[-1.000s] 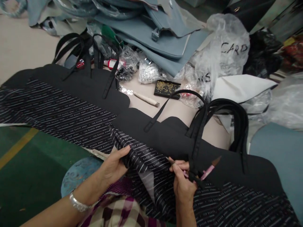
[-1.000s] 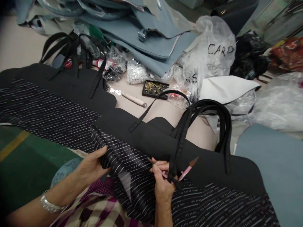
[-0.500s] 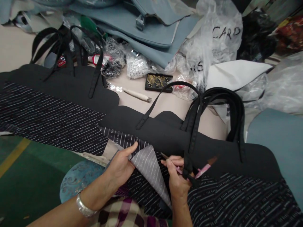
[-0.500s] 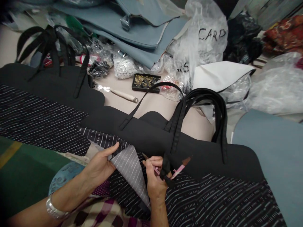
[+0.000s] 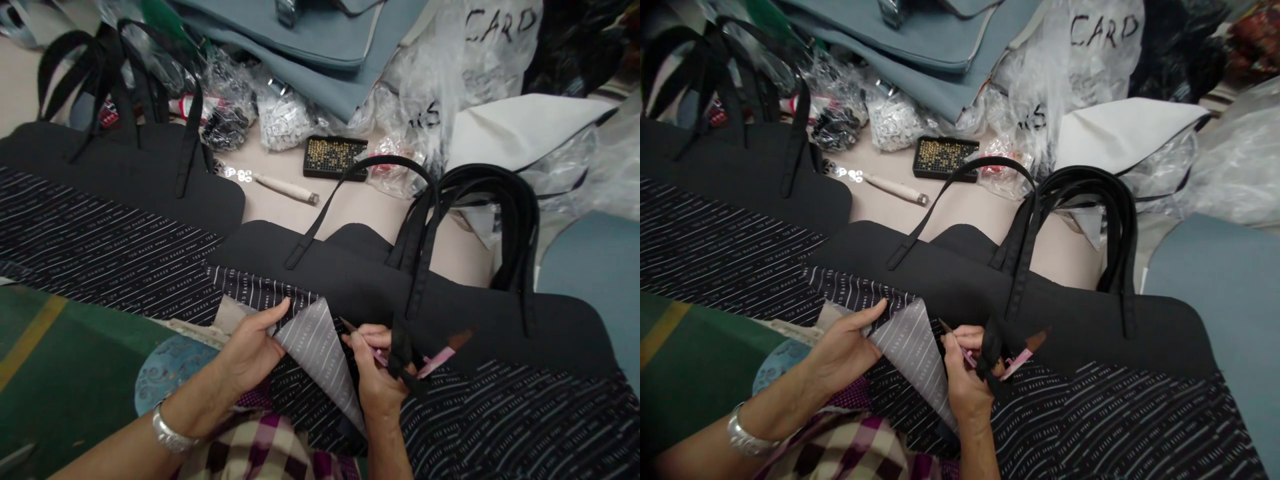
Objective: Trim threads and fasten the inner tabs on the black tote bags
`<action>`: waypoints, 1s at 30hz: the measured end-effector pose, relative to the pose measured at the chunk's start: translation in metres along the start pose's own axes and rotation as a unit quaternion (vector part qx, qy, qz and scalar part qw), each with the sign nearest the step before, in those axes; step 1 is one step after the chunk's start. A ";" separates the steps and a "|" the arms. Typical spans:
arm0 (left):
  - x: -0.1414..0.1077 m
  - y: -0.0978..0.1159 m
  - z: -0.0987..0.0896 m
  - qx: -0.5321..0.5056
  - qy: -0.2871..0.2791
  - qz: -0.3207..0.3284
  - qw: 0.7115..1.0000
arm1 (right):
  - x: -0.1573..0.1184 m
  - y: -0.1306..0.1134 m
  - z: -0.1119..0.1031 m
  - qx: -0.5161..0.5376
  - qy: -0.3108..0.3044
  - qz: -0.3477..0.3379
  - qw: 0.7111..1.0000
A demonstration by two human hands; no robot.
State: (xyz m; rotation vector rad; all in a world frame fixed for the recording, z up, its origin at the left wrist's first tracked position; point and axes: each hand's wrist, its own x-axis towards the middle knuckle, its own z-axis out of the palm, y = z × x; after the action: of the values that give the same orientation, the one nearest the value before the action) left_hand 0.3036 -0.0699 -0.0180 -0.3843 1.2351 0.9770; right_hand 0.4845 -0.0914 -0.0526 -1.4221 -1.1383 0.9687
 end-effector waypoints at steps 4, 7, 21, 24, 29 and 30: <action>0.003 0.000 -0.004 -0.014 -0.021 -0.011 1.000 | -0.001 0.001 -0.001 -0.019 -0.007 -0.003 1.000; 0.005 -0.001 -0.006 -0.015 -0.026 -0.019 0.999 | -0.003 0.003 0.000 -0.031 -0.008 -0.001 0.999; 0.009 -0.010 -0.022 -0.020 -0.091 -0.018 0.996 | -0.001 -0.006 0.008 -0.115 -0.004 -0.069 0.991; 0.010 -0.012 -0.023 -0.010 -0.121 -0.012 0.993 | -0.001 -0.008 0.010 -0.128 -0.005 -0.078 0.989; 0.012 -0.012 -0.021 -0.032 -0.118 -0.013 0.992 | -0.001 -0.005 0.005 -0.051 -0.009 -0.025 0.998; 0.013 -0.012 -0.020 -0.041 -0.111 -0.016 0.993 | -0.002 -0.004 0.004 -0.024 -0.011 -0.004 1.000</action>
State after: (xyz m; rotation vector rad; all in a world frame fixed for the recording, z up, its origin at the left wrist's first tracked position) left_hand 0.3012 -0.0857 -0.0392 -0.3488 0.9880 1.0156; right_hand 0.4800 -0.0924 -0.0489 -1.4467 -1.1888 0.9594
